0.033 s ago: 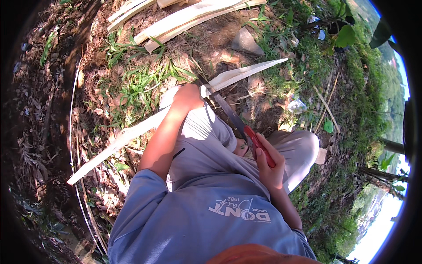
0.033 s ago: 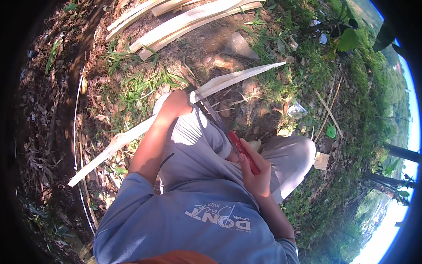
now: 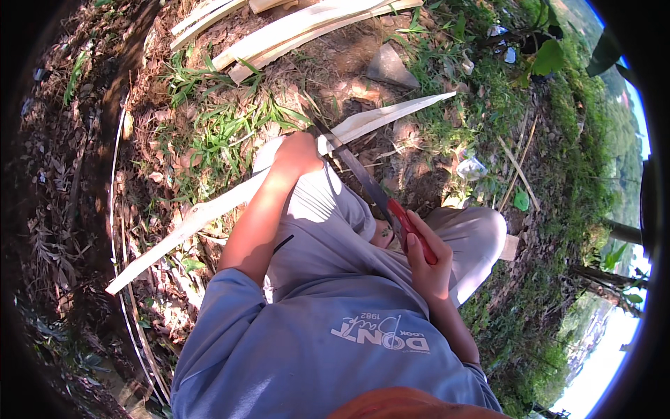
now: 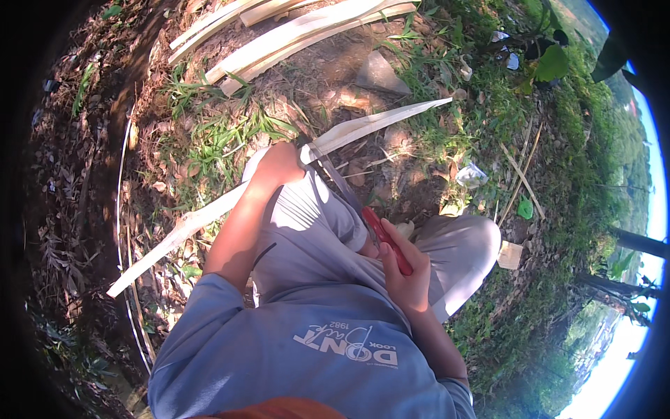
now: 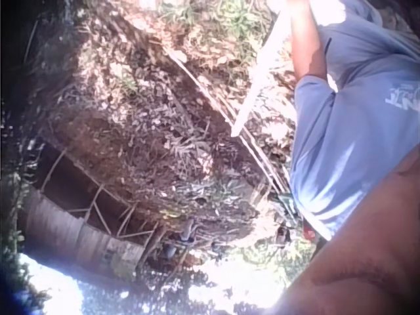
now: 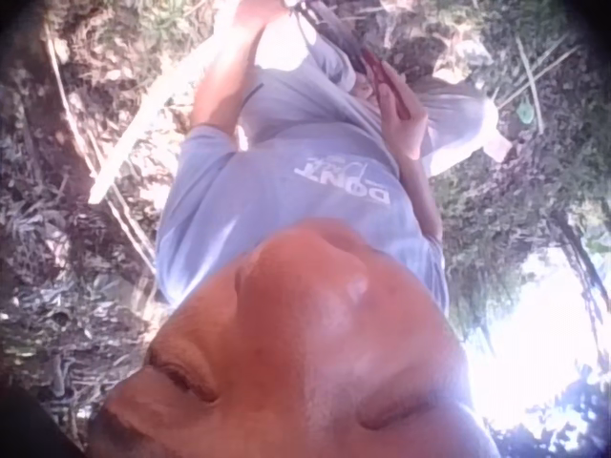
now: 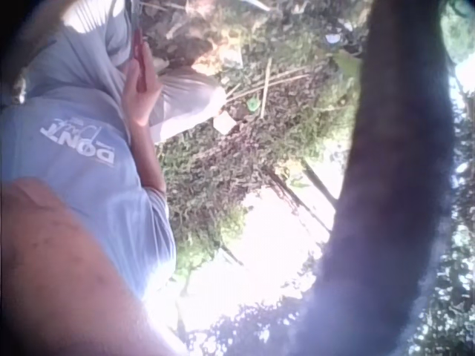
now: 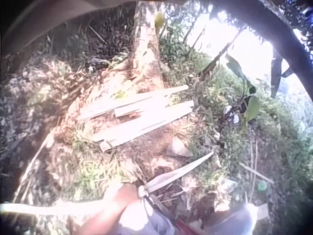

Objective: The person sits on the ground outdoors and uses a red-handled saw to cut long, thin strips of bamboo. They hold the bamboo with their left hand and saw it into shorter pieces with their right hand, placing the cut pieces on the ground nearby.

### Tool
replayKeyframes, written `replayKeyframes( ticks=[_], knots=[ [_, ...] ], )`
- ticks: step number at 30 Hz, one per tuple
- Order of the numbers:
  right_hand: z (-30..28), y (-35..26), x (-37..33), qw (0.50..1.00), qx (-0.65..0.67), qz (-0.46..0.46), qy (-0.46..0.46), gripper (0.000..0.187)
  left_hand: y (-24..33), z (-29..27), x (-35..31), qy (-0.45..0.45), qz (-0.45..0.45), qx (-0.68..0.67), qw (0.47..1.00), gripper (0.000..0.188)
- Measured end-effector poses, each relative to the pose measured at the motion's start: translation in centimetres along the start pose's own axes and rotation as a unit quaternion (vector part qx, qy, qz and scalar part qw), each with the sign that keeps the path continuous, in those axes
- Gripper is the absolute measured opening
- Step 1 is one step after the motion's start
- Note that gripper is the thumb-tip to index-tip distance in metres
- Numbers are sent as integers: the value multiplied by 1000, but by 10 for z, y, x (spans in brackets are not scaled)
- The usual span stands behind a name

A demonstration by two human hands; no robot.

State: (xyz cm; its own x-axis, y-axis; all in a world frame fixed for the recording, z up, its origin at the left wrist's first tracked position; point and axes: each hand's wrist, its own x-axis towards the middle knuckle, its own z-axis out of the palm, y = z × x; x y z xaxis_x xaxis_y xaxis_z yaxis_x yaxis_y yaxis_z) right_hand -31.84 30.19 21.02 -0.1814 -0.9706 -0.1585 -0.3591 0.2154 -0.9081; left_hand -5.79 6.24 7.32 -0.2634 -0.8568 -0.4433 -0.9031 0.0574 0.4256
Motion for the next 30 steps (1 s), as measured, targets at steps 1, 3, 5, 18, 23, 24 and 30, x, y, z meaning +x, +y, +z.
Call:
replayKeyframes(
  ticks=[1, 3, 5, 18, 23, 24, 30],
  knots=[
    [0, 2, 1, 1000, 13, 7, 4, 39, -3, 1, 0, 25, 12, -2, 1000, 28],
    [0, 5, 3, 1000, 14, 4, 8, 39, -5, 5, 2, 74, 45, -5, 996, 27],
    [1, 4, 6, 1000, 23, 4, 12, 39, -5, 4, -5, 155, 78, 7, 985, 24],
    [15, -5, 26, 997, 77, -1, 4, 39, 5, 12, 3, 129, -25, 223, 966, 46],
    [15, 0, 29, 996, 88, 15, 1, 38, 11, 7, 5, 70, -72, 173, 980, 45],
    [17, 5, 32, 995, 95, 6, 3, 38, 10, 9, 6, 74, -74, 173, 979, 45],
    [50, 21, 72, 997, 76, -24, 2, 37, 10, 13, 6, 82, -69, 190, 976, 42]
  ],
)
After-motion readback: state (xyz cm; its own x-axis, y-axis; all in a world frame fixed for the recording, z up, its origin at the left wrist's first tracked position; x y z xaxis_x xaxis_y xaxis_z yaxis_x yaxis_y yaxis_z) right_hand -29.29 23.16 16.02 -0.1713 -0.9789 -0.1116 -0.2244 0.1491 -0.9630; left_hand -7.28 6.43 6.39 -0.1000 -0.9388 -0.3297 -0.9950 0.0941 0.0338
